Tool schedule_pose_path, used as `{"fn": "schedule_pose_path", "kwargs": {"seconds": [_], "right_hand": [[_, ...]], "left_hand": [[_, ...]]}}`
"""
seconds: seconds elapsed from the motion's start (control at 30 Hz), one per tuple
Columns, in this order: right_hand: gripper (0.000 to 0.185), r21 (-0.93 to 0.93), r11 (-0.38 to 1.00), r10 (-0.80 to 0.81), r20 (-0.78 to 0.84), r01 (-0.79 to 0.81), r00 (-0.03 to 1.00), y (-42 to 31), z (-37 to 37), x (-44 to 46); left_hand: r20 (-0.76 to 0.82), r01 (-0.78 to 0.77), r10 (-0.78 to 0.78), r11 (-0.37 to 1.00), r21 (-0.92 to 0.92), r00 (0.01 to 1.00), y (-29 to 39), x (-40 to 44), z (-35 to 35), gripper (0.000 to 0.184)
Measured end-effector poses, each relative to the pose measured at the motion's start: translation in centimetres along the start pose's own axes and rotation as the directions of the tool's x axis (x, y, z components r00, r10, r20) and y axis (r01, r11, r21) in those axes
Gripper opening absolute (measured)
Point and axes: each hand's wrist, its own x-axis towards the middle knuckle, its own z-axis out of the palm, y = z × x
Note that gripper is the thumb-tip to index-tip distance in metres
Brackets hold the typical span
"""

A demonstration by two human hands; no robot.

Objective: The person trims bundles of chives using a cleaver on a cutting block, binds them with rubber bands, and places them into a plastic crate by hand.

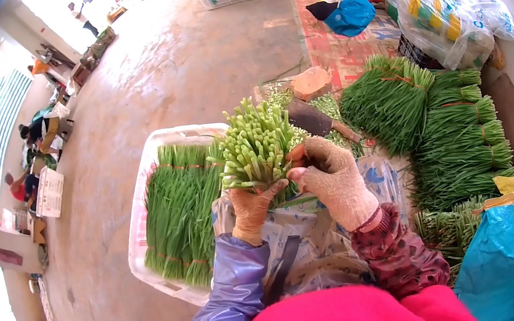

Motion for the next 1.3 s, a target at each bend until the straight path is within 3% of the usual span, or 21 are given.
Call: {"fn": "schedule_pose_path", "kwargs": {"seconds": [0.1,0.2,0.27,0.3,0.33,0.4,0.47,0.53,0.57,0.67,0.73,0.77,0.8,0.83,0.87,0.93,0.97,1.07,1.1,1.17,1.3], "right_hand": [[0.017,-0.235,0.961,-0.139,0.039,0.144,0.99,1.2,0.2,0.1],[0.008,-0.061,0.988,-0.141,-0.02,0.139,0.99,1.6,1.0,-0.4],[0.004,0.327,0.944,0.098,-0.143,-0.047,0.985,1.5,1.5,-0.4],[0.008,0.424,0.9,0.155,-0.093,-0.101,0.984,2.3,1.0,-0.1],[0.011,0.527,0.734,0.402,0.17,-0.428,0.9,2.7,-0.6,0.4],[0.014,0.388,0.822,0.231,0.442,-0.417,0.867,3.6,-2.1,-0.4],[0.013,0.278,0.825,0.111,0.774,-0.493,0.623,1.2,-1.8,-2.5],[0.024,-0.237,0.95,0.26,0.961,-0.203,0.095,-3.0,-0.5,-2.0],[0.032,-0.317,0.905,0.342,0.939,-0.284,0.044,-2.4,-0.6,-2.2],[0.026,-0.532,0.823,0.554,0.671,-0.201,0.493,-1.7,-0.9,-1.8],[0.021,-0.356,0.829,0.537,0.289,-0.432,0.792,2.8,-3.6,-0.1],[0.02,-0.398,0.812,0.55,0.281,-0.426,0.786,2.3,-3.4,0.2],[0.019,-0.177,0.851,0.517,0.116,-0.494,0.848,3.1,-3.2,0.5],[0.019,-0.061,0.861,0.508,0.052,-0.505,0.86,3.2,-3.5,0.5],[0.02,0.058,0.863,0.503,-0.016,-0.502,0.864,3.2,-3.9,0.4],[0.018,0.013,0.924,0.38,-0.118,-0.382,0.917,2.5,-4.1,0.4],[0.017,-0.047,0.965,0.244,-0.195,-0.258,0.95,2.3,-4.4,0.3],[0.013,-0.041,0.993,-0.115,-0.232,0.109,0.966,1.6,-5.3,0.0],[0.01,-0.155,0.985,-0.121,-0.27,0.081,0.955,0.2,-4.9,-0.5],[0.01,-0.302,0.937,-0.242,-0.207,0.174,0.948,-1.9,-3.7,-1.2],[0.015,-0.709,0.595,-0.477,0.067,0.378,0.876,-3.4,-2.8,-1.0]], "left_hand": [[0.016,-0.037,0.039,0.989,-0.142,0.999,-0.4,-0.3,0.4,0.07],[-0.006,-0.074,0.073,0.995,-0.071,0.997,-1.3,-0.4,-0.2,0.068],[-0.032,-0.096,0.096,0.995,-0.006,0.995,-1.2,-0.5,-0.4,0.068],[-0.049,-0.076,0.076,0.997,-0.006,0.996,-1.1,-0.6,-0.4,0.069],[-0.081,-0.067,0.066,0.998,-0.012,0.995,-0.8,-0.5,-0.5,0.069],[-0.089,-0.087,0.084,0.996,-0.034,0.993,-0.9,-0.2,-0.6,0.07],[-0.097,-0.134,0.154,0.973,0.188,0.983,-1.8,0.2,-1.5,0.07],[-0.117,-0.084,0.111,0.974,0.212,0.987,-1.8,0.1,-1.8,0.07],[-0.109,-0.073,0.089,0.988,0.139,0.99,-2.0,0.1,-2.0,0.072],[-0.059,-0.074,0.066,0.985,-0.157,0.996,-0.9,-0.3,-1.5,0.076],[0.008,-0.001,0.003,0.978,-0.211,1.0,-1.0,-0.7,-1.7,0.07],[0.119,0.07,0.0,0.812,-0.579,0.993,-1.4,-0.8,-2.1,0.066],[0.228,0.197,-0.004,0.517,-0.833,0.974,-1.5,-0.8,-2.3,0.063],[0.114,-0.18,0.229,0.927,-0.329,0.967,-1.6,-1.0,-2.5,0.06],[0.082,-0.162,0.188,0.954,-0.25,0.979,-1.9,-0.9,-2.4,0.057],[0.07,0.141,-0.123,0.81,-0.569,0.99,-1.2,-0.2,-1.6,0.052],[0.063,0.163,-0.155,0.812,-0.56,0.986,-1.1,-0.1,-1.3,0.05],[0.019,0.018,-0.017,0.999,-0.042,1.0,-3.0,0.2,-1.4,0.064],[0.018,-0.027,0.025,0.997,0.078,1.0,-3.5,0.4,-1.5,0.069],[0.025,-0.038,0.035,0.994,0.102,0.999,-3.8,0.2,-1.5,0.071],[0.117,-0.288,0.264,0.897,0.336,0.957,-2.5,-0.5,-1.0,0.073]]}}
